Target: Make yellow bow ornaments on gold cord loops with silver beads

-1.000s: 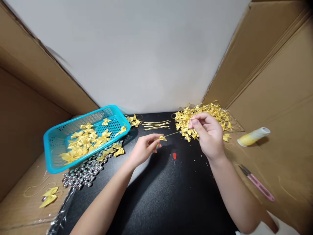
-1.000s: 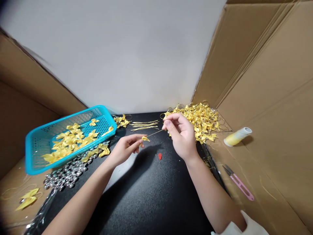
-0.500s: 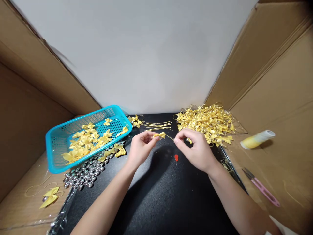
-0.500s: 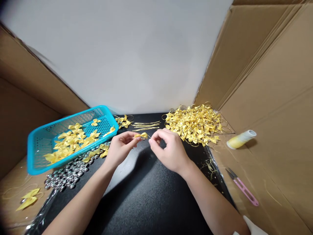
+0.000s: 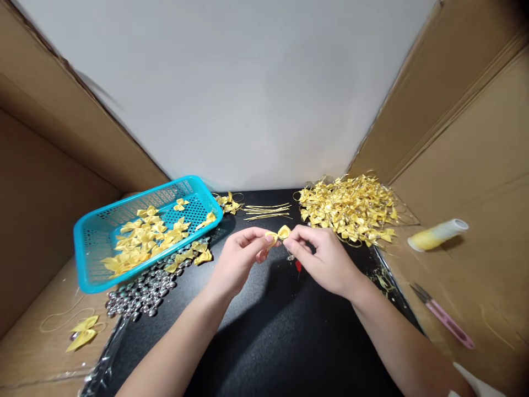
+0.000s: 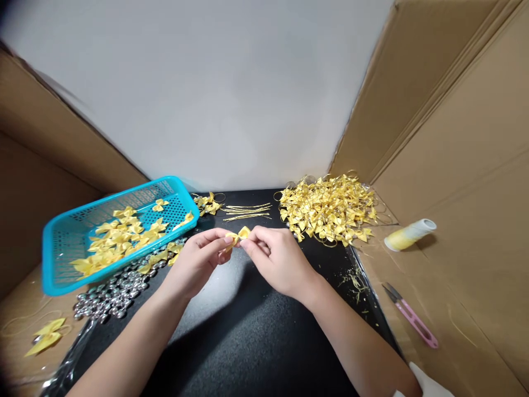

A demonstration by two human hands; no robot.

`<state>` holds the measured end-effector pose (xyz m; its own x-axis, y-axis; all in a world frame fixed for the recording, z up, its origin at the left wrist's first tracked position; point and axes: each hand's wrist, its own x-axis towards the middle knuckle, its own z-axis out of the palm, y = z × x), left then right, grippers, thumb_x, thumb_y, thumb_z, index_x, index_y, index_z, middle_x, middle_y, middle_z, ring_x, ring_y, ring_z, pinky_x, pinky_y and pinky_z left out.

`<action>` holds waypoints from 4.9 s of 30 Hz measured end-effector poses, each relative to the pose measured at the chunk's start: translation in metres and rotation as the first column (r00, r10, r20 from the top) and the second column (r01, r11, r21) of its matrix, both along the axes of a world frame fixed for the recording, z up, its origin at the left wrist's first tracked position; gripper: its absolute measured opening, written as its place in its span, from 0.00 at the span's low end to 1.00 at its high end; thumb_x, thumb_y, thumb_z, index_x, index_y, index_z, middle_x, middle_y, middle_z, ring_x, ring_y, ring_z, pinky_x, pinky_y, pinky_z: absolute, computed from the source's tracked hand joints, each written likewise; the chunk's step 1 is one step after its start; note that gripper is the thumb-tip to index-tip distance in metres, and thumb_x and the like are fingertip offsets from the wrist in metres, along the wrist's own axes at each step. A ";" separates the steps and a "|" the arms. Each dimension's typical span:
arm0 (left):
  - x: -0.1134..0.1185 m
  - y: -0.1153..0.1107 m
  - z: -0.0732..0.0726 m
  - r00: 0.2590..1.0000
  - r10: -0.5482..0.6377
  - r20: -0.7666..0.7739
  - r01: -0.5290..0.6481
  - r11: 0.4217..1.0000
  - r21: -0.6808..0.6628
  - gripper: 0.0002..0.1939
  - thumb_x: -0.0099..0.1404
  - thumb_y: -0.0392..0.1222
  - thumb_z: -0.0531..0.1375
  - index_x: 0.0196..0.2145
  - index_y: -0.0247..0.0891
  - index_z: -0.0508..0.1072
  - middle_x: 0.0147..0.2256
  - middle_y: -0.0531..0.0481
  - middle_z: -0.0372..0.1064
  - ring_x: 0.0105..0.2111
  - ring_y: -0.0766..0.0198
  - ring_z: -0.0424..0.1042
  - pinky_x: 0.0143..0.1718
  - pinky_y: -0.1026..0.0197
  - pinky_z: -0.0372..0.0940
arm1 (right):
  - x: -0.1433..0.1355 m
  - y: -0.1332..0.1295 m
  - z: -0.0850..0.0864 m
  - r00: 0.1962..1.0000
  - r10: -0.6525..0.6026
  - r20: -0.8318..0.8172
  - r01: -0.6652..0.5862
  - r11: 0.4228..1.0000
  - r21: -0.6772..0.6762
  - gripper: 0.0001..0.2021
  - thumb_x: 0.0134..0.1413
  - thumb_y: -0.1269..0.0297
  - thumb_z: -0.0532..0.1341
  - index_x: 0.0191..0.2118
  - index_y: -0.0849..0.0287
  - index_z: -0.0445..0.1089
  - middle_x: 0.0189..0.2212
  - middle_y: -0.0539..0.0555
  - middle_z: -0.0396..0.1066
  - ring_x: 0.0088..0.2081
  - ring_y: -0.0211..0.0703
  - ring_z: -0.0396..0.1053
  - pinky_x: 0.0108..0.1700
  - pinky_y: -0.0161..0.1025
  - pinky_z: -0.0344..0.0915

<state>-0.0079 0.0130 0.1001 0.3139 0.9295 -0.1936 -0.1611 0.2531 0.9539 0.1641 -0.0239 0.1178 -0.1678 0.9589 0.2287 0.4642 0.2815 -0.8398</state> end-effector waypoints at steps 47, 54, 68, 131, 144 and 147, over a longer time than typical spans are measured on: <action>0.004 -0.017 0.011 0.985 0.128 -0.114 -0.094 0.960 0.265 0.08 0.51 0.38 0.70 0.24 0.34 0.75 0.23 0.51 0.72 0.21 0.69 0.68 0.22 0.67 0.64 | -0.013 -0.012 0.005 0.997 -0.074 -0.017 0.076 0.978 0.196 0.14 0.51 0.75 0.54 0.20 0.57 0.50 0.15 0.42 0.48 0.18 0.29 0.46 0.21 0.31 0.45; 0.006 -0.018 0.011 0.989 0.135 -0.052 -0.108 0.928 0.357 0.06 0.51 0.32 0.69 0.23 0.35 0.76 0.25 0.51 0.75 0.25 0.67 0.71 0.26 0.67 0.67 | -0.015 -0.013 0.004 0.996 -0.082 0.020 0.075 0.970 0.231 0.14 0.51 0.75 0.54 0.21 0.57 0.49 0.16 0.42 0.48 0.18 0.30 0.47 0.22 0.31 0.46; 0.000 -0.027 0.004 0.957 0.250 -0.146 -0.057 0.657 0.752 0.08 0.55 0.28 0.66 0.28 0.40 0.79 0.29 0.50 0.79 0.30 0.61 0.78 0.32 0.61 0.72 | -0.016 -0.015 0.003 0.998 -0.057 0.031 0.044 0.948 0.315 0.12 0.61 0.73 0.52 0.25 0.57 0.58 0.21 0.46 0.59 0.21 0.33 0.56 0.26 0.33 0.53; 0.016 0.010 -0.051 0.934 -0.322 0.155 0.329 0.944 -0.023 0.07 0.56 0.42 0.67 0.29 0.34 0.78 0.36 0.44 0.77 0.33 0.63 0.74 0.34 0.63 0.69 | 0.054 0.032 -0.002 0.529 -0.312 -0.789 0.416 0.906 -0.079 0.10 0.42 0.64 0.73 0.32 0.59 0.75 0.29 0.49 0.77 0.33 0.34 0.77 0.37 0.28 0.75; 0.021 0.005 -0.050 0.914 -0.135 0.382 0.218 0.958 -0.184 0.20 0.48 0.49 0.73 0.34 0.33 0.79 0.26 0.46 0.78 0.22 0.66 0.74 0.25 0.67 0.69 | 0.062 0.054 -0.020 0.345 -0.443 -0.828 0.324 0.884 -0.338 0.07 0.49 0.70 0.70 0.30 0.60 0.71 0.25 0.49 0.78 0.29 0.33 0.78 0.31 0.23 0.74; 0.019 0.005 -0.052 0.914 -0.161 0.372 0.223 0.966 -0.130 0.23 0.41 0.46 0.77 0.34 0.34 0.79 0.27 0.45 0.79 0.24 0.66 0.75 0.26 0.67 0.70 | 0.062 0.058 -0.026 0.338 -0.491 -0.803 0.323 0.862 -0.391 0.06 0.51 0.72 0.68 0.29 0.60 0.71 0.22 0.48 0.77 0.27 0.33 0.78 0.29 0.23 0.73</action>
